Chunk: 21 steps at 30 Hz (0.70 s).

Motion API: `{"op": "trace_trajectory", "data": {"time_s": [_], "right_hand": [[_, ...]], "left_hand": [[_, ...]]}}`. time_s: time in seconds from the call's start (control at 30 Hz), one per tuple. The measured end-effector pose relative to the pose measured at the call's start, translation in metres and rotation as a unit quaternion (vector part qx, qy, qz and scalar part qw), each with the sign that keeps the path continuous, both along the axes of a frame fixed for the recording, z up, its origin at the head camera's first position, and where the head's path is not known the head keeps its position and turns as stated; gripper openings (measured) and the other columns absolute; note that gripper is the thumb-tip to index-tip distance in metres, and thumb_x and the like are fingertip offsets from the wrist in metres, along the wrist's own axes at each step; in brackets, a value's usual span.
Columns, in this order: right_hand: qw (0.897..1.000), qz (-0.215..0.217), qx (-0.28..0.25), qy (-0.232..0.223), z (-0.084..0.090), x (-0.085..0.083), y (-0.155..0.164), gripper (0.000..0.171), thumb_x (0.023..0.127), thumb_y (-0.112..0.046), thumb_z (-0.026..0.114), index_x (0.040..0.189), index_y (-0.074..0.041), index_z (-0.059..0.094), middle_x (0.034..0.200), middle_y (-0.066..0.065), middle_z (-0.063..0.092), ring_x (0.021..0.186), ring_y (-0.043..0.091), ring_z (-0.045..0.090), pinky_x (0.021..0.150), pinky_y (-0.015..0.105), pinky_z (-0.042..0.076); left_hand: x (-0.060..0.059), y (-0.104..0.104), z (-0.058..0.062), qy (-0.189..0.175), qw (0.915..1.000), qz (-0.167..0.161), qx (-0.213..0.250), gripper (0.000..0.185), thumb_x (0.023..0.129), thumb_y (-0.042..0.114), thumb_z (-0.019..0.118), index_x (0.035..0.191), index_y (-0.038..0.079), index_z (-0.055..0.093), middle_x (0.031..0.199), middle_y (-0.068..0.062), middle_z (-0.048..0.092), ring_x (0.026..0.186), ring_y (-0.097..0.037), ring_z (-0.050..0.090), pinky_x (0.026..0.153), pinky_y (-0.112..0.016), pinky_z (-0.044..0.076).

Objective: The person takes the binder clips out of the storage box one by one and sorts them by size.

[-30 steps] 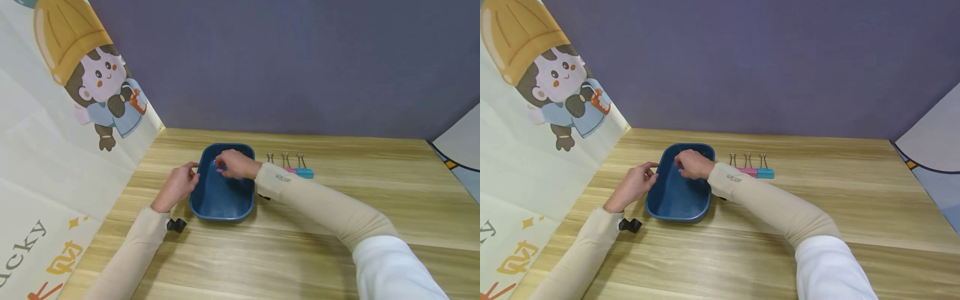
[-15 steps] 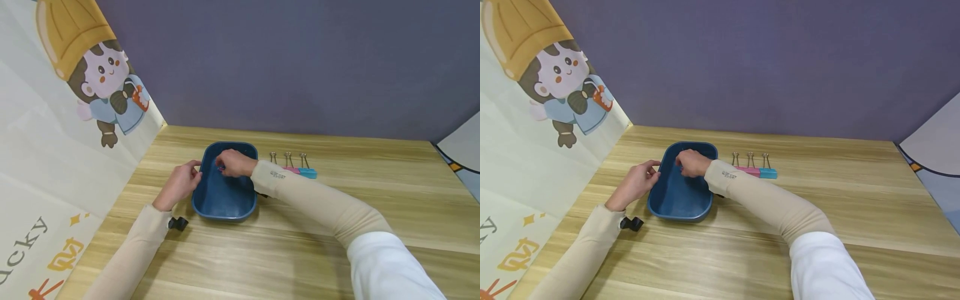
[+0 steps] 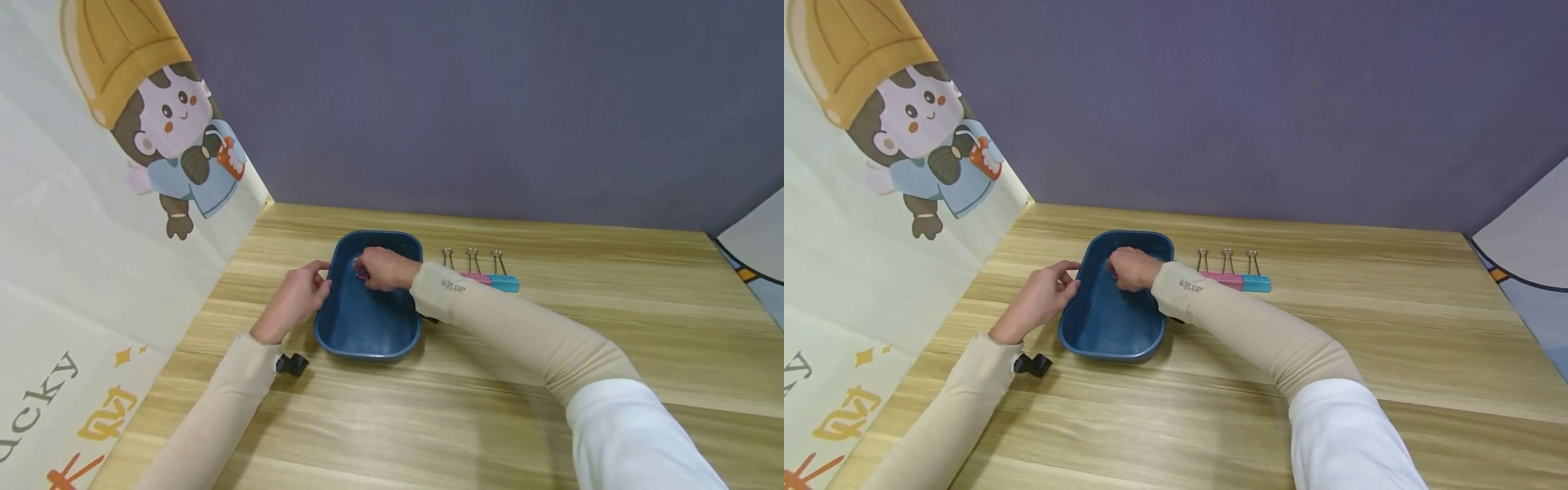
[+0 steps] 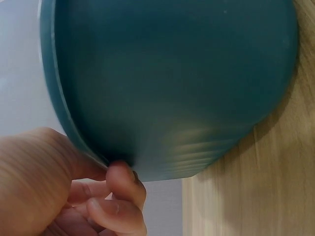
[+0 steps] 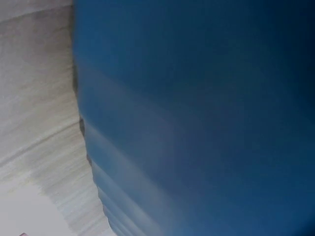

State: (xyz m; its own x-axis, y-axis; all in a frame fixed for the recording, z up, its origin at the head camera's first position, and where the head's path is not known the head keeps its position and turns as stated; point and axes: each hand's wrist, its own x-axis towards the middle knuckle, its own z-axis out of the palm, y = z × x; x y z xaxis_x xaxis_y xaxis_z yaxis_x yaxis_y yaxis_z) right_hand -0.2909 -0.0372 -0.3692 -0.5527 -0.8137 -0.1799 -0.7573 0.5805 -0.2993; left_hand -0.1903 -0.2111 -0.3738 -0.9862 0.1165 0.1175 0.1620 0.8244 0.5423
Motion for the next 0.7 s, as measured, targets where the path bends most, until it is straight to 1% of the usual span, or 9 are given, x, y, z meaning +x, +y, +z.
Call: {"op": "trace_trajectory", "data": {"time_s": [0.2, 0.33, 0.47, 0.57, 0.7], "right_hand": [[1.000, -0.001, 0.020, 0.010, -0.0016, 0.0010, -0.0015, 0.022, 0.089, -0.010, 0.064, 0.110, -0.005, 0.067, 0.098, 0.006, 0.062, 0.090, 0.017, 0.056, 0.080, 0.030, 0.046], [1.000, -0.009, 0.020, 0.006, -0.0027, 0.0014, -0.0011, 0.017, 0.089, -0.010, 0.063, 0.105, -0.007, 0.068, 0.094, 0.004, 0.061, 0.086, 0.015, 0.056, 0.077, 0.027, 0.047], [1.000, -0.012, 0.012, 0.010, -0.0049, 0.0014, 0.0006, 0.014, 0.089, -0.010, 0.064, 0.102, -0.009, 0.068, 0.093, 0.001, 0.061, 0.086, 0.013, 0.057, 0.077, 0.024, 0.047], [1.000, -0.010, 0.001, 0.012, -0.0060, 0.0020, 0.0027, 0.009, 0.087, -0.009, 0.066, 0.096, -0.010, 0.068, 0.088, 0.000, 0.062, 0.082, 0.012, 0.057, 0.074, 0.024, 0.047], [1.000, -0.014, -0.009, -0.003, -0.0067, 0.0048, 0.0052, 0.007, 0.085, -0.005, 0.067, 0.088, -0.011, 0.066, 0.082, -0.001, 0.060, 0.076, 0.012, 0.056, 0.069, 0.023, 0.047]], "left_hand": [[-0.0004, -0.0008, -0.0001, -0.001, 1.0000, -0.001, 0.001, 0.034, 0.091, 0.006, 0.058, 0.122, -0.007, 0.054, 0.074, -0.006, 0.060, 0.058, -0.015, 0.054, 0.054, -0.029, 0.045], [-0.0007, -0.0006, 0.0001, -0.006, 1.0000, -0.001, 0.001, 0.035, 0.091, 0.006, 0.058, 0.123, -0.007, 0.054, 0.073, -0.005, 0.059, 0.057, -0.014, 0.053, 0.054, -0.029, 0.046], [-0.0006, -0.0003, 0.0002, -0.009, 0.9999, 0.003, 0.002, 0.035, 0.091, 0.006, 0.058, 0.123, -0.007, 0.054, 0.073, -0.005, 0.059, 0.057, -0.015, 0.053, 0.054, -0.029, 0.045], [-0.0004, -0.0001, 0.0006, -0.013, 0.9999, 0.005, 0.003, 0.035, 0.091, 0.006, 0.058, 0.123, -0.007, 0.053, 0.073, -0.006, 0.059, 0.057, -0.016, 0.053, 0.053, -0.029, 0.045], [0.0003, 0.0004, 0.0009, -0.019, 0.9998, 0.008, 0.006, 0.036, 0.091, 0.006, 0.058, 0.124, -0.008, 0.053, 0.074, -0.007, 0.060, 0.057, -0.016, 0.053, 0.053, -0.029, 0.046]]}}
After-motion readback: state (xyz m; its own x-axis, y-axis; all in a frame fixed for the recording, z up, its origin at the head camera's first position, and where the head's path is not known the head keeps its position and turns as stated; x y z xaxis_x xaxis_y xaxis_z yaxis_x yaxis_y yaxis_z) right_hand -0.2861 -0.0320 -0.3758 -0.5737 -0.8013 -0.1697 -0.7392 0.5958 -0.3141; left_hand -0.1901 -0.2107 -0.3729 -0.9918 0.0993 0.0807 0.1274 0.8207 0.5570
